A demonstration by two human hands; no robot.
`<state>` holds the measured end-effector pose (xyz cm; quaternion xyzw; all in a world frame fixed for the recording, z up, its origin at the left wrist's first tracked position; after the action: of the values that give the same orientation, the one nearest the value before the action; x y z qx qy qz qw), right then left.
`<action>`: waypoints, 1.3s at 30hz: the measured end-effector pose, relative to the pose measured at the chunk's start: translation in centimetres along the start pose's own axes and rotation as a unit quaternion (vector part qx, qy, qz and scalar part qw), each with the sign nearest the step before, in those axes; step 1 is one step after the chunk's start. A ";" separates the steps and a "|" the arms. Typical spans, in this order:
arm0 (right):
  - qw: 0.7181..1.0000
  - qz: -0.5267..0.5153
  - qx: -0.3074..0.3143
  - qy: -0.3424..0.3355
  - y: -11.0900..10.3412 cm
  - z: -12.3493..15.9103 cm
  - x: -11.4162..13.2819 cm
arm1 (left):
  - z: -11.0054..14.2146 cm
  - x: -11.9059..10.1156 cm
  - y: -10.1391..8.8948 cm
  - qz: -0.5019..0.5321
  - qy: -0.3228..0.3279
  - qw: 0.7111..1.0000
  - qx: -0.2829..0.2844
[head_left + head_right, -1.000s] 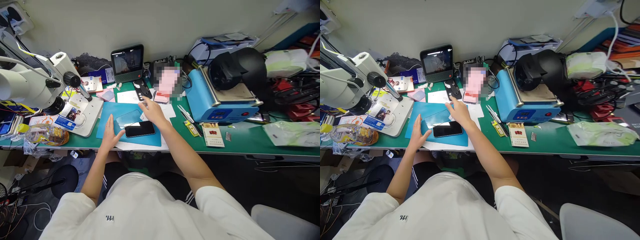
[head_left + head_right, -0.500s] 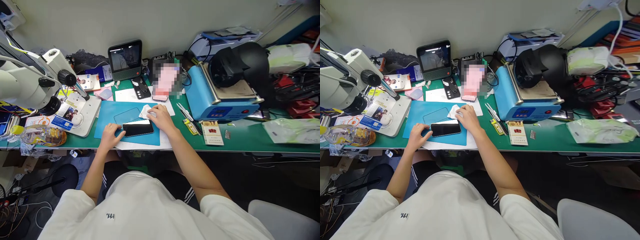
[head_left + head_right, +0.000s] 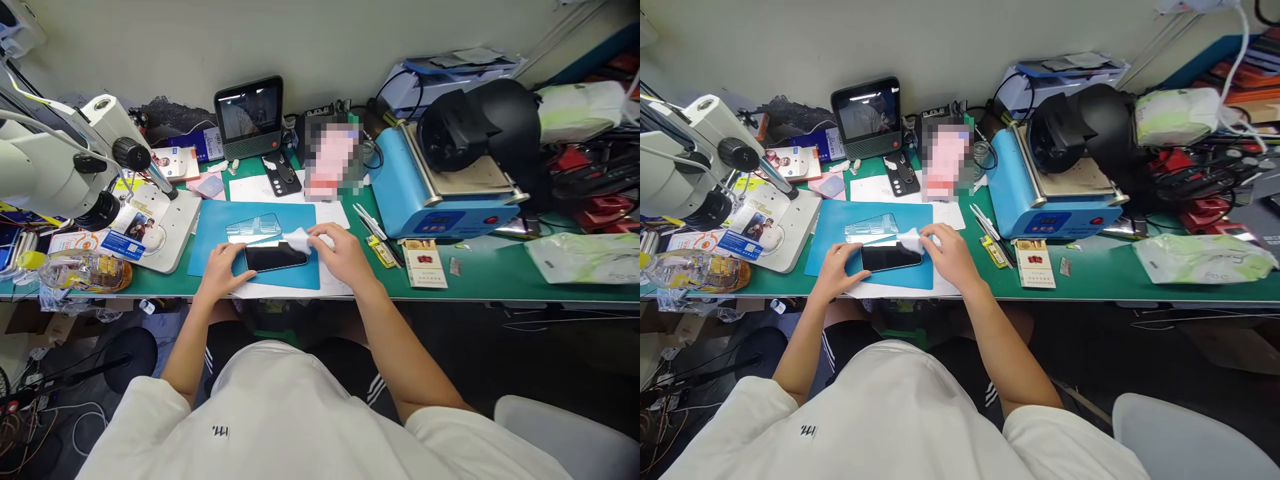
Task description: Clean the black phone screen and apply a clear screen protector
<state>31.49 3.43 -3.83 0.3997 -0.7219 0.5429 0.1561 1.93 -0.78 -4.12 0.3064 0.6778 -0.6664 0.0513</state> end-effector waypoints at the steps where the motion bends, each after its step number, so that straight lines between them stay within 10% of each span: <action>1: 1.000 0.002 0.004 -0.004 -0.2 0.6 0.2 | 0.0 0.0 0.0 -0.001 0.001 1.000 0.002; 11: 0.994 0.041 0.066 -0.080 1.9 6.2 3.8 | -0.2 0.1 0.2 -0.004 0.016 1.000 0.007; 22: 0.960 0.144 0.220 -0.096 7.5 5.2 5.0 | -0.1 -0.1 0.1 -0.011 0.022 1.000 -0.002; 39: 0.965 0.152 0.208 -0.048 6.7 5.5 4.2 | -0.2 0.0 0.2 -0.007 0.016 1.000 0.000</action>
<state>24.99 -2.72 -7.43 0.3351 -0.6518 0.6785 -0.0497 2.10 -0.57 -4.28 0.3127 0.6807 -0.6615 0.0358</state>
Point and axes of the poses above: each hand's wrist, its own z-axis away from the middle knuckle, its own y-axis out of the palm, x = y × z, the point moved 4 cm from there along -z, towards the middle knuckle, and after that the axes turned 2 degrees about x, right-handed, at the moved point
